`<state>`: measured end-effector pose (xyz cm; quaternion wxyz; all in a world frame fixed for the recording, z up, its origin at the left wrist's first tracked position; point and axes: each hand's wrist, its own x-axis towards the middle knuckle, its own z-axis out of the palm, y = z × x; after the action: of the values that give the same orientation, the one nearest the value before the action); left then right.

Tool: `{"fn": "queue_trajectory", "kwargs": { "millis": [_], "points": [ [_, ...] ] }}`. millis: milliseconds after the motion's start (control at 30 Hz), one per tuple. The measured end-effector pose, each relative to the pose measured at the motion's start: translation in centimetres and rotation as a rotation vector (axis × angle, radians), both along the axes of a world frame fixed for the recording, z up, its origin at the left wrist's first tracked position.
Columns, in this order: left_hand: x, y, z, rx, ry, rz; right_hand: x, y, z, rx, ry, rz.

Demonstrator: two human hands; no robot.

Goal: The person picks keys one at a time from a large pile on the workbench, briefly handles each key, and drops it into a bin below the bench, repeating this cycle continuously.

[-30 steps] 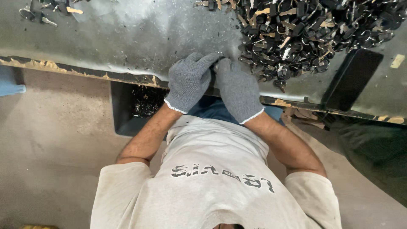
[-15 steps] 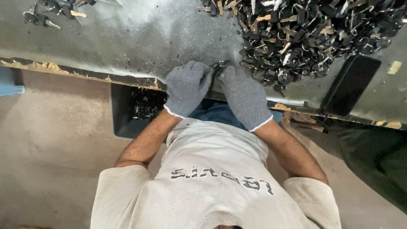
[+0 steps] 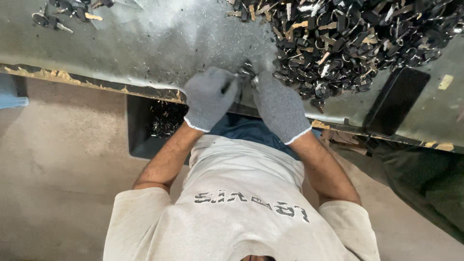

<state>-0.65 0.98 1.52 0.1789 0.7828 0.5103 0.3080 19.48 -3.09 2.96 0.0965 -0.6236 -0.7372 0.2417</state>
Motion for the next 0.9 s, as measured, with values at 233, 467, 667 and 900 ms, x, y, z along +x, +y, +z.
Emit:
{"fn": "queue_trajectory", "kwargs": {
  "millis": [233, 467, 667, 900],
  "points": [
    [2.2, 8.2, 1.0, 0.184, 0.028, 0.098, -0.6, 0.2, -0.7, 0.035, -0.137, -0.029],
    [3.8, 7.3, -1.2, 0.102, 0.225, -0.047, 0.0, -0.6, 0.1, 0.083, -0.048, -0.043],
    [2.4, 0.7, 1.6, -0.220, -0.237, -0.233, -0.1, -1.2, 0.6, -0.043, -0.018, 0.151],
    [0.7, 2.0, 1.4, -0.129, 0.079, -0.191, -0.2, -0.6, 0.2, 0.097, -0.029, -0.052]
  ]
}}
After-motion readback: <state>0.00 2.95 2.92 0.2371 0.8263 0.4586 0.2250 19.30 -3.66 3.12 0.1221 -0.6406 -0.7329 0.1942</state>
